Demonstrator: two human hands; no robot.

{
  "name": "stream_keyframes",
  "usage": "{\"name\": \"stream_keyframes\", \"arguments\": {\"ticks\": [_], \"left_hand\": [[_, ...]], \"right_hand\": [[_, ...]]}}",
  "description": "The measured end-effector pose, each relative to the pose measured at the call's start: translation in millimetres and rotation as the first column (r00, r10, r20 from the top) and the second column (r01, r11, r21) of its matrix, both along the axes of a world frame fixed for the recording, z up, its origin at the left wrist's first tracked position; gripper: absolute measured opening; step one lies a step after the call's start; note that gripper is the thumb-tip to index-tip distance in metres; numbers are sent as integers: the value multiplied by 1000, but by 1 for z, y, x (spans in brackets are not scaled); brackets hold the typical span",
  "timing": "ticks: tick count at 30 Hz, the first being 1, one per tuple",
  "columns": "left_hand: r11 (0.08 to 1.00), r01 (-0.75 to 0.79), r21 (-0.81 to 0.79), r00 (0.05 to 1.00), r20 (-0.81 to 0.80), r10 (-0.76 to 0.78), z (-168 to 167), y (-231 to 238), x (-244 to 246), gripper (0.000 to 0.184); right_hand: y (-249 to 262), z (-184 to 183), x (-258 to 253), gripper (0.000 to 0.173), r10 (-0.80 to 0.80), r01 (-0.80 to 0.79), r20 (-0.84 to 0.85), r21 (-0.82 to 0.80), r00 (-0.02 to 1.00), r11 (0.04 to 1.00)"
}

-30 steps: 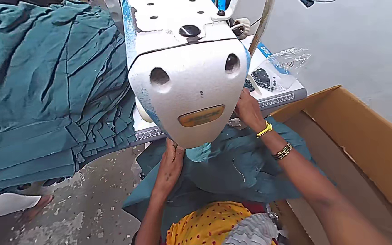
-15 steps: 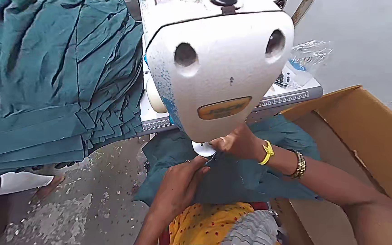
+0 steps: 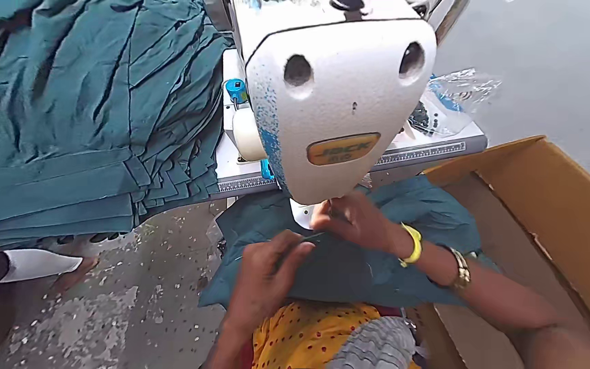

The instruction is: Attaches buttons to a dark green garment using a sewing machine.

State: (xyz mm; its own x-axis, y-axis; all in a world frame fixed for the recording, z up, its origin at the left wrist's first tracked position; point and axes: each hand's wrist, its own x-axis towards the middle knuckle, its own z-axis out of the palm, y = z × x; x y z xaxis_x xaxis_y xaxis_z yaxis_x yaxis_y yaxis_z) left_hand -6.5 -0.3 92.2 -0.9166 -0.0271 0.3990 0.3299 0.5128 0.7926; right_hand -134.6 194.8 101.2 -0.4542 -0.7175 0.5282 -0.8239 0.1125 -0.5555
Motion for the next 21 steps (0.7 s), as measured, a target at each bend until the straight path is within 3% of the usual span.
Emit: {"name": "stream_keyframes", "arguments": {"ticks": [2,4,7,10,13,18,21], "left_hand": [[985,-165,49,985,55,163,4,-31,7,31],[939,-344,-4,929,146,340,-1,-64,9,28],[884,-450,-123,854,229,467,-19,-88,5,31],[866,-481,-138,822,273,500,-29,-89,5,32],[870,-483,-99,826,279,491,-30,-84,3,29],[891,-435,-126,866,210,453,-13,-69,-15,31],[904,-397,-157,888,185,422,-14,-68,-25,31]], "right_hand": [[9,-2,9,29,34,-39,190,25,981,999],[13,-6,-3,25,-147,138,227,56,963,989],[2,-1,-20,32,-327,274,392,186,860,943],[-9,14,-21,31,-345,231,516,273,784,934],[2,7,-27,26,-256,174,517,202,817,964],[31,-2,-36,19,-350,295,485,188,801,937],[41,-8,-38,21,-435,379,353,220,828,899]]}}
